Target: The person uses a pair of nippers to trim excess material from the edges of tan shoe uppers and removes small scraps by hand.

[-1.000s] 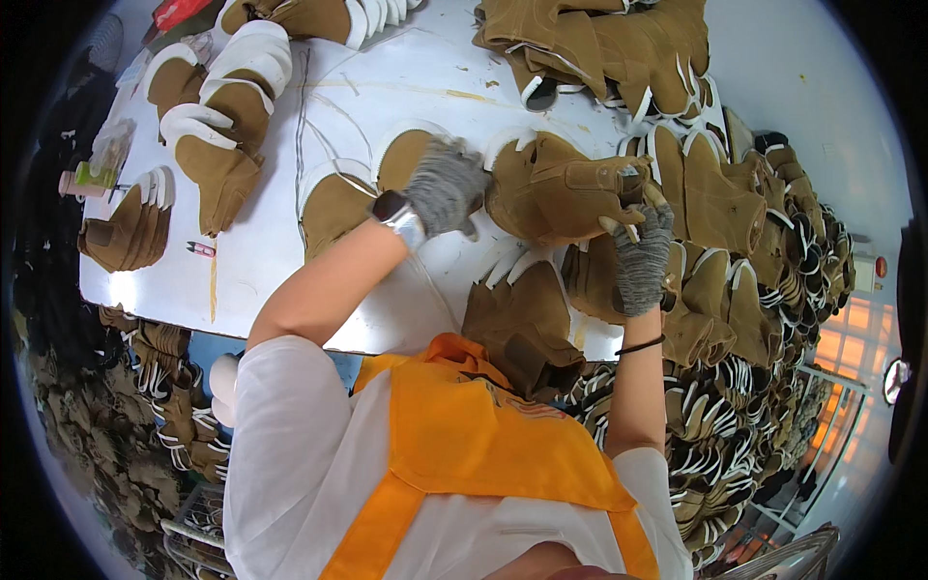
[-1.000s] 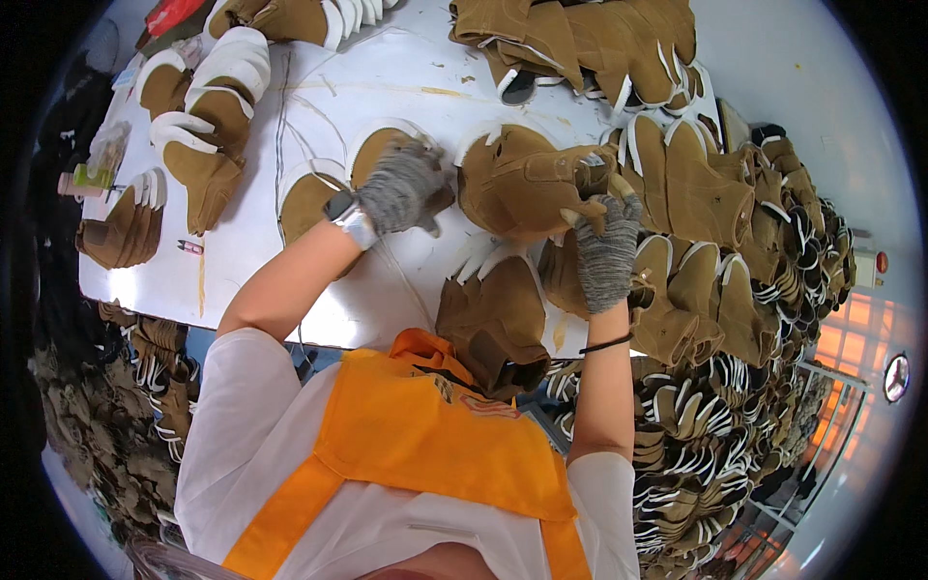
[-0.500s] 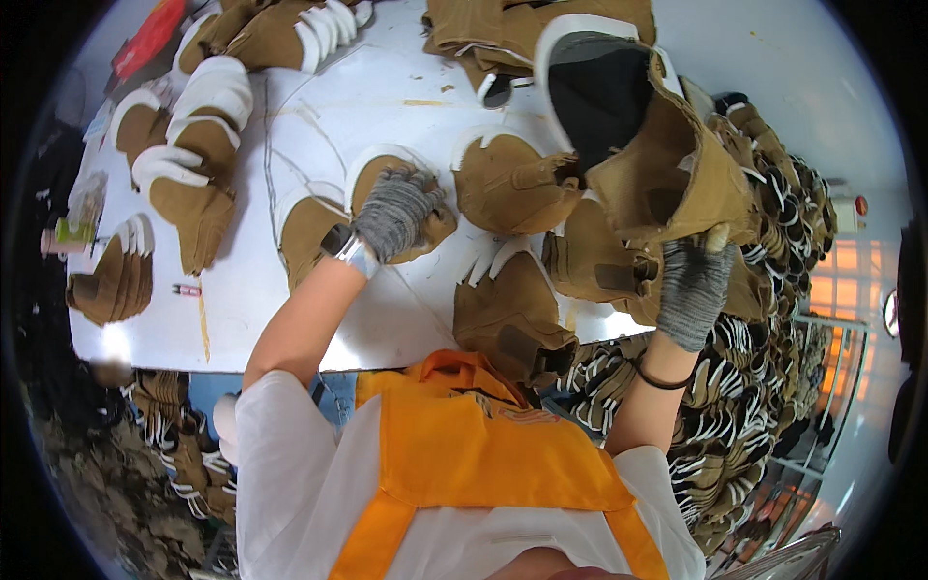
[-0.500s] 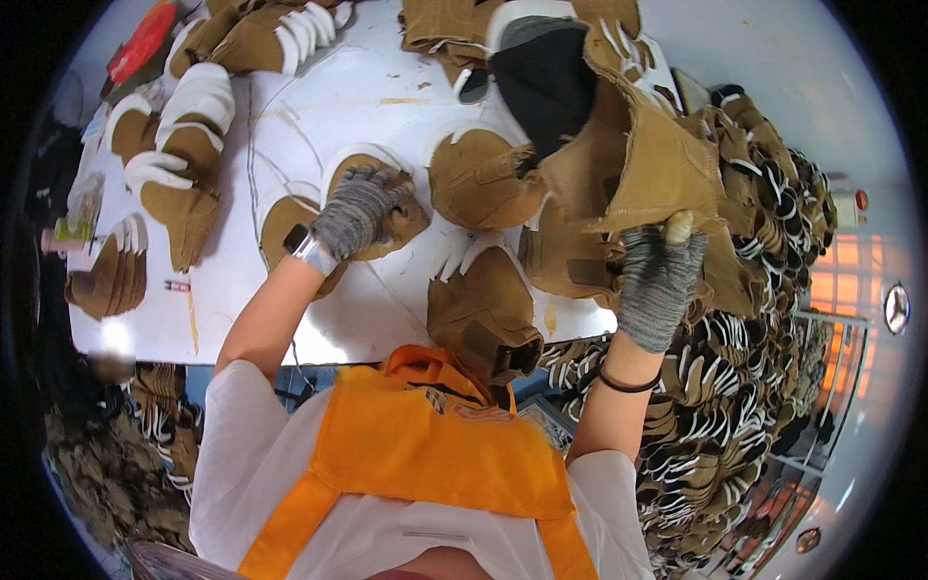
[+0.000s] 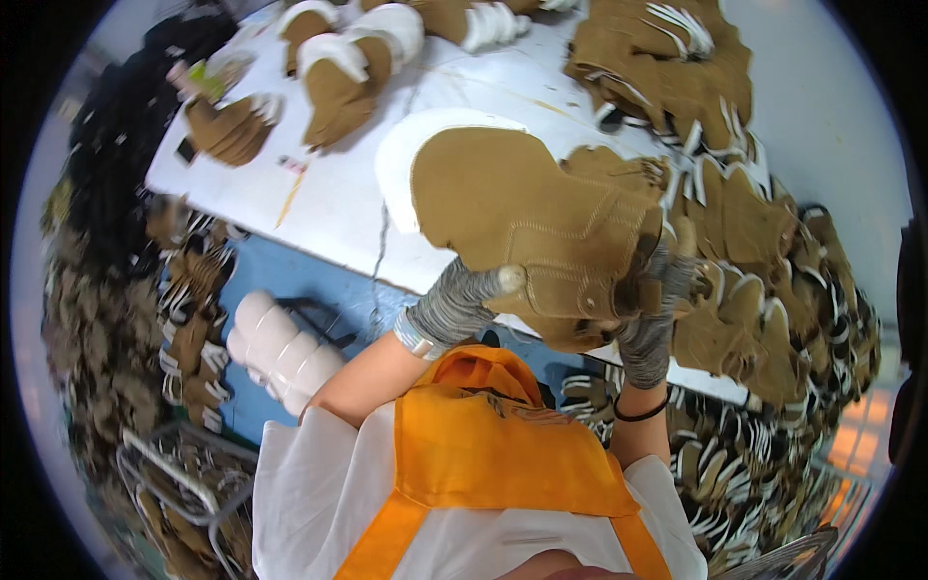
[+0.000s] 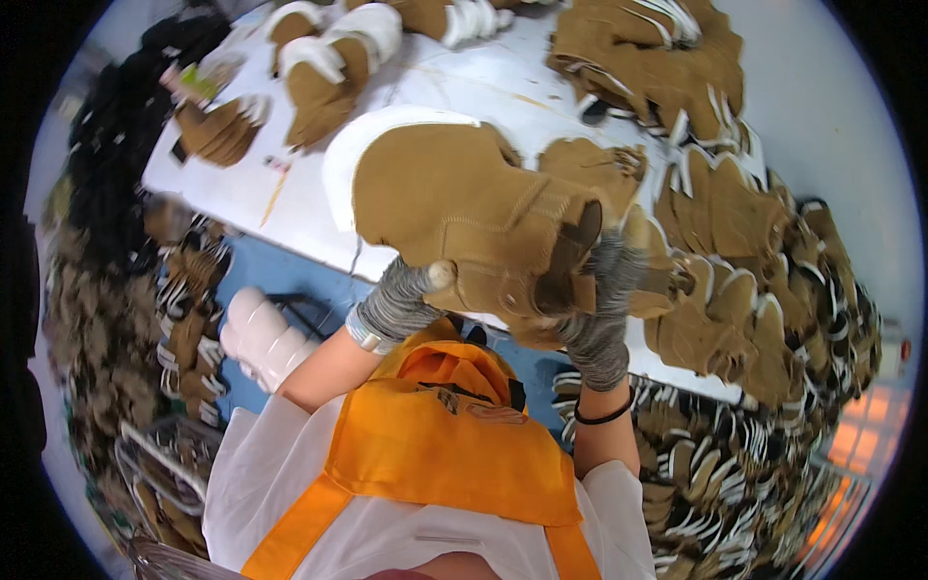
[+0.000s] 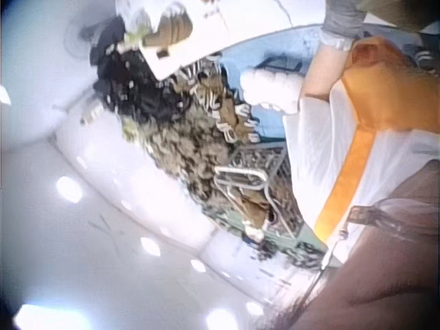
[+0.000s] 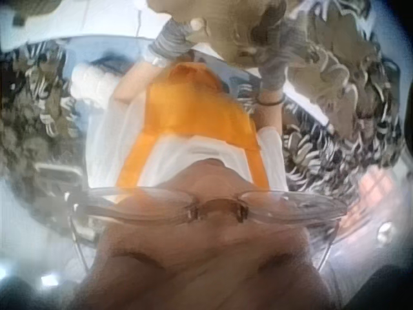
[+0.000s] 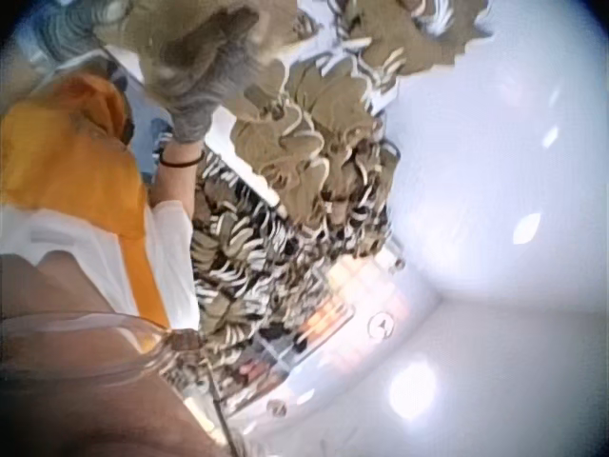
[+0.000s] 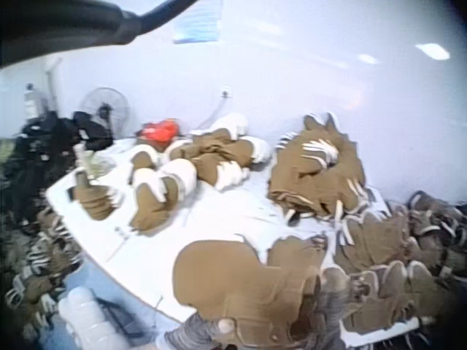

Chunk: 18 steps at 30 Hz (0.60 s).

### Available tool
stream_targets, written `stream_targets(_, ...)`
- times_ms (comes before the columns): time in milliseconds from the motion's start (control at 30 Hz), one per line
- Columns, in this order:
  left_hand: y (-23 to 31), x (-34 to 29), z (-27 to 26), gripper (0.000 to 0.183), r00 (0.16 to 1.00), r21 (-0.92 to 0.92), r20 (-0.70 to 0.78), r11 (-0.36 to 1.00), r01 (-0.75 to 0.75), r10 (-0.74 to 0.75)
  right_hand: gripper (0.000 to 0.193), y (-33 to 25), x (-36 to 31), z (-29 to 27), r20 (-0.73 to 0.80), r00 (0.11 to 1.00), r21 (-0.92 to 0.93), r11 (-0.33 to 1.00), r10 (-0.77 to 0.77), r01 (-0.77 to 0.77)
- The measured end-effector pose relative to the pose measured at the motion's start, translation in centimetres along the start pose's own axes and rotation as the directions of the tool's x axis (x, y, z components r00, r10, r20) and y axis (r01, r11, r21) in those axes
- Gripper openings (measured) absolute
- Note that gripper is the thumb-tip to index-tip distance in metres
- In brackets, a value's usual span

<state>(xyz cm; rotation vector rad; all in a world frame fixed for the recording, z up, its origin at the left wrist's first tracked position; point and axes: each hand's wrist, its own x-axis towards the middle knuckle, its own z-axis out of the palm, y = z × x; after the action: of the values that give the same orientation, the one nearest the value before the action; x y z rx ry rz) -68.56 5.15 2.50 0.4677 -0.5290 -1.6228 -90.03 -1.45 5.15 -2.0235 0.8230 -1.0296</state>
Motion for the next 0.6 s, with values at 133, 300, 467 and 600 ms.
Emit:
stream_targets(133,0.6,-7.9,1.7,0.076,0.977,0.173,-0.199,0.984,-0.040,0.075,0.072,1.6,-6.0,6.3,0.357,0.826,-0.731,0.421,-0.436,0.537)
stream_targets(300,2.2,-15.4,-0.8,0.067,0.941,0.169,-0.259,0.969,-0.180,0.219,0.080,-1.9,-7.7,12.6,0.516,0.854,-0.282,0.930,-0.059,0.235)
stream_targets(467,5.1,-22.1,-8.2,0.059,0.893,0.296,-0.294,0.920,-0.256,0.342,0.083,-7.3,-7.2,19.1,0.428,0.902,0.227,0.960,0.053,-0.164)
stream_targets(600,9.2,-27.1,-12.5,0.061,0.815,0.112,-0.455,0.931,-0.348,0.359,0.087,-10.8,-7.5,27.0,0.311,0.950,0.454,0.876,0.013,-0.161)
